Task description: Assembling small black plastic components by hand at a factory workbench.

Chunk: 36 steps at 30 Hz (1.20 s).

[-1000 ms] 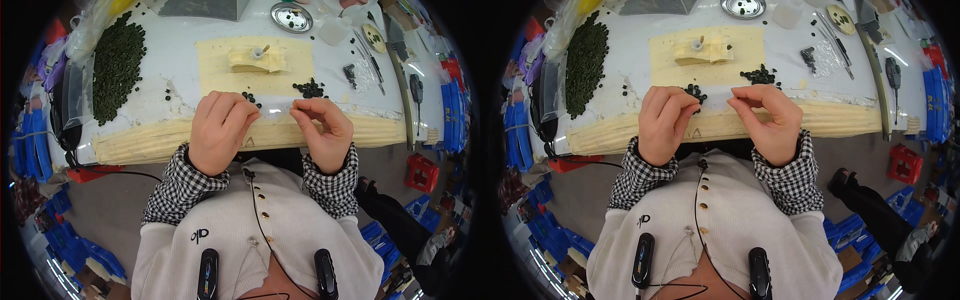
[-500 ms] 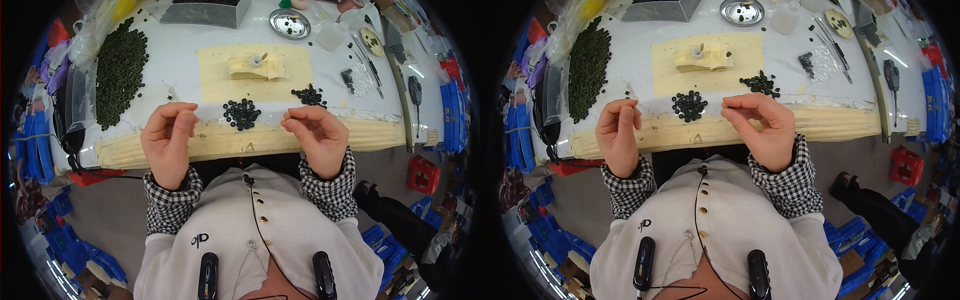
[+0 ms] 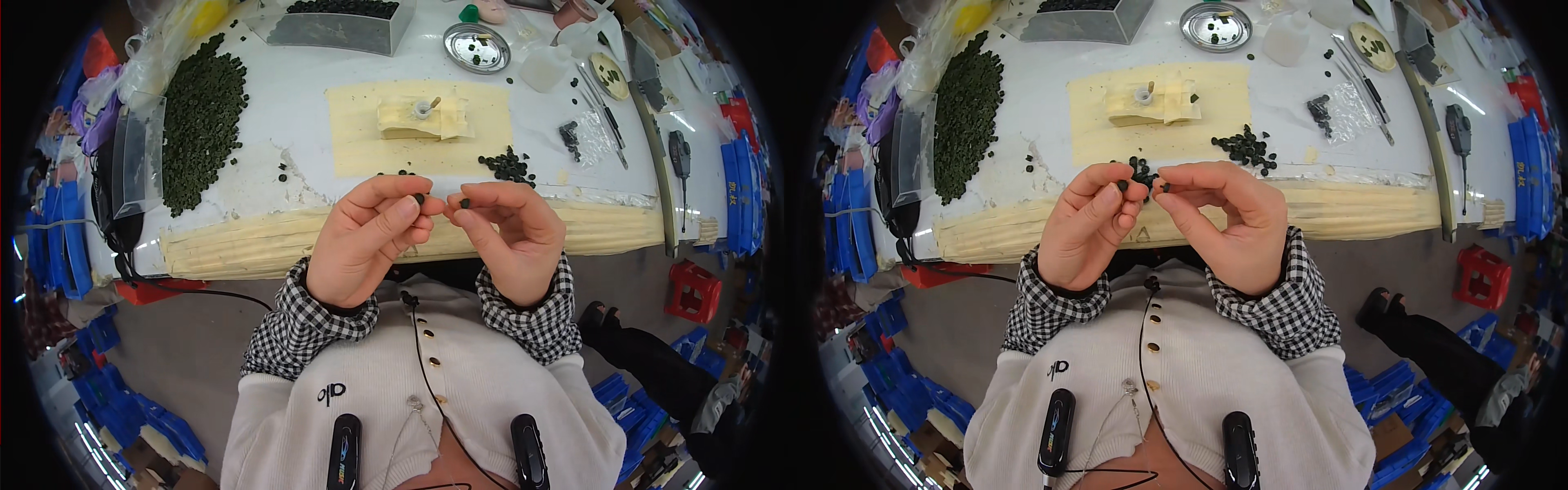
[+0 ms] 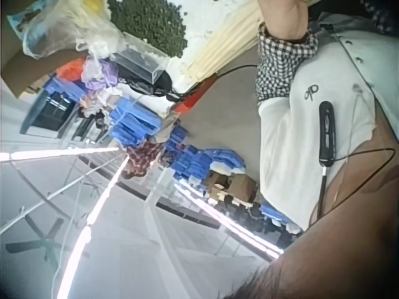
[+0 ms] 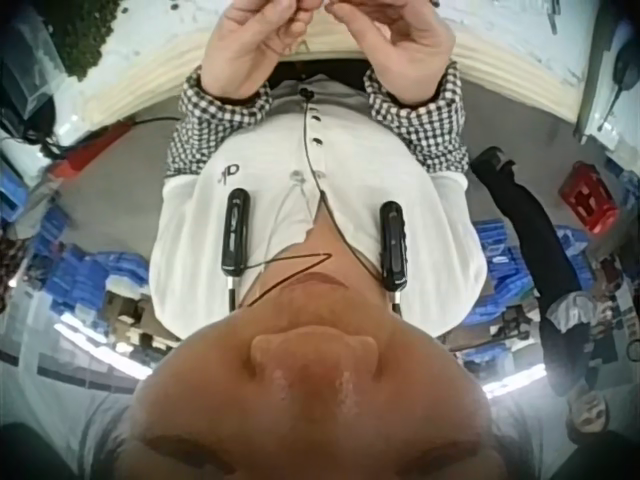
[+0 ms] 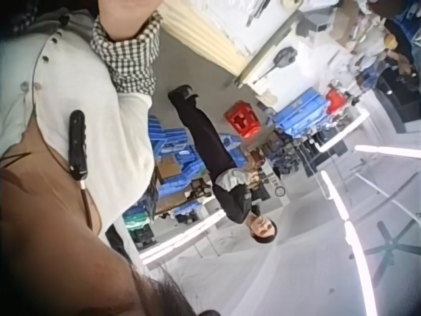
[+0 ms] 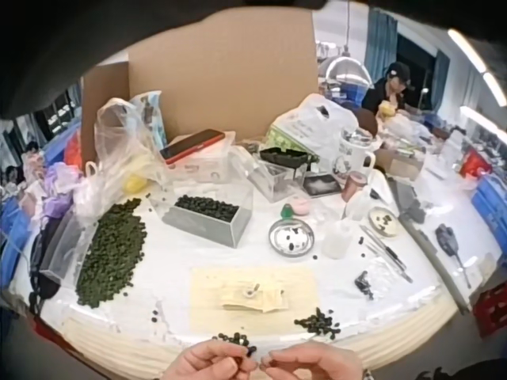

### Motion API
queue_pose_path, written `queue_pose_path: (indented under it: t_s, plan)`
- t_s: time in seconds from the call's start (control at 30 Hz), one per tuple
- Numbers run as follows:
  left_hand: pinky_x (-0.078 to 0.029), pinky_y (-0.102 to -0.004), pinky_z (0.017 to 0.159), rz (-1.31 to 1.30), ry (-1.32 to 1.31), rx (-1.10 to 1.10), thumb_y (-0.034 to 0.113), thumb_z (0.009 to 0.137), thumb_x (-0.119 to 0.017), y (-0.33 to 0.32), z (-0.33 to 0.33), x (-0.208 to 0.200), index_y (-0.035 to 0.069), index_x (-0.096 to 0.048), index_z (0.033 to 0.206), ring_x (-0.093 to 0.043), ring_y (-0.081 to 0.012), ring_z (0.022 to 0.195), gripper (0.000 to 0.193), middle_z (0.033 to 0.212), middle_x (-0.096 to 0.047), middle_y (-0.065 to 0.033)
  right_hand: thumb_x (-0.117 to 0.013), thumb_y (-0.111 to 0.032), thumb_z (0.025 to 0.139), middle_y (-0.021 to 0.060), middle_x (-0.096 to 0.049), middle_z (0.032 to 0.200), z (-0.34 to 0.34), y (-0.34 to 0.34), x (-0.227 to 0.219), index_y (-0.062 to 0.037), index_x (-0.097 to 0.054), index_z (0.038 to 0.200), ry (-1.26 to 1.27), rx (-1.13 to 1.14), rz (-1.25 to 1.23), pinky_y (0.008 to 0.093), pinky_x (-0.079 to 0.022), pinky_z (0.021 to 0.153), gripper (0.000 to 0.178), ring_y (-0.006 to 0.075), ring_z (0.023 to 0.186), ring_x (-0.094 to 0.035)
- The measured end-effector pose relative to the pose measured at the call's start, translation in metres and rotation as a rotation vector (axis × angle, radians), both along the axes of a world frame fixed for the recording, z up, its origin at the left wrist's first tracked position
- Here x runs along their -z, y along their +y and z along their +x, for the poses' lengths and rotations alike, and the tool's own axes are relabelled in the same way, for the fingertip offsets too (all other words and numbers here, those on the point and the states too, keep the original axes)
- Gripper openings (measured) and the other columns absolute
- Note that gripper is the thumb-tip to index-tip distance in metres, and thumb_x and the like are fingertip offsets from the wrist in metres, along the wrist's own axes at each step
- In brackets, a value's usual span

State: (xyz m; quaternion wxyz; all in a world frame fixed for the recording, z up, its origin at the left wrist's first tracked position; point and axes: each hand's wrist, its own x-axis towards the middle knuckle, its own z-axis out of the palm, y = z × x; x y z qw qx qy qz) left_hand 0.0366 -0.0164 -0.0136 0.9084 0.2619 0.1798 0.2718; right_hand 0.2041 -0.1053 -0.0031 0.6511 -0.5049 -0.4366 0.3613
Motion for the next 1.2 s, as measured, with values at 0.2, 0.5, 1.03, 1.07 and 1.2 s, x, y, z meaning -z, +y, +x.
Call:
queue_pose_path:
  t_s: [0.2,0.5,1.03,1.07,1.2]
  plan:
    - [-0.055,-0.0247,0.082,0.118,0.018,-0.036,0.006,0.095,-0.056,-0.002,0.002,-0.001,-0.001,-0.059,0.116,-0.066,-0.0132,0.090,0.022,0.106,-0.068,-0.0125,-0.068,0.006,0.081,0.0102,-0.068,0.093,0.000,0.000,-0.002,0.0048,-0.065,0.100,-0.107,0.018,0.023,0.0261,-0.054,0.080,0.019,0.0154,0.089,-0.067]
    - [-0.054,-0.0259,0.079,0.265,0.113,-0.114,-0.002,0.088,-0.064,-0.007,0.004,-0.006,-0.002,-0.063,0.109,-0.066,-0.0138,0.088,0.021,0.100,-0.069,-0.0122,-0.073,0.005,0.075,0.0092,-0.066,0.088,0.001,0.008,-0.002,-0.0013,-0.070,0.095,-0.381,0.039,0.149,0.0272,-0.051,0.069,0.021,0.0174,0.077,-0.063]
    - [-0.055,-0.0250,0.075,0.247,0.112,-0.083,-0.003,0.084,-0.068,-0.008,0.003,-0.005,-0.002,-0.065,0.101,-0.066,-0.0136,0.081,0.017,0.093,-0.070,-0.0111,-0.071,0.010,0.075,0.0079,-0.062,0.091,0.000,0.004,0.007,-0.0019,-0.071,0.099,0.005,-0.105,0.085,0.0247,-0.049,0.074,0.026,0.0151,0.084,-0.060]
    - [-0.055,-0.0249,0.074,0.229,0.122,-0.080,-0.003,0.084,-0.068,-0.008,0.002,-0.005,-0.002,-0.065,0.101,-0.066,-0.0137,0.081,0.017,0.092,-0.070,-0.0111,-0.071,0.010,0.075,0.0078,-0.062,0.092,0.001,0.004,0.008,-0.0019,-0.071,0.099,-0.010,-0.112,0.091,0.0247,-0.049,0.074,0.026,0.0151,0.084,-0.060]
    - [-0.055,-0.0244,0.072,0.189,0.129,-0.074,-0.003,0.084,-0.068,-0.006,0.001,-0.004,-0.003,-0.067,0.099,-0.066,-0.0139,0.079,0.015,0.090,-0.069,-0.0106,-0.071,0.010,0.075,0.0076,-0.062,0.092,0.002,0.004,0.007,-0.0019,-0.072,0.098,-0.068,-0.125,0.089,0.0249,-0.050,0.073,0.026,0.0150,0.084,-0.061]
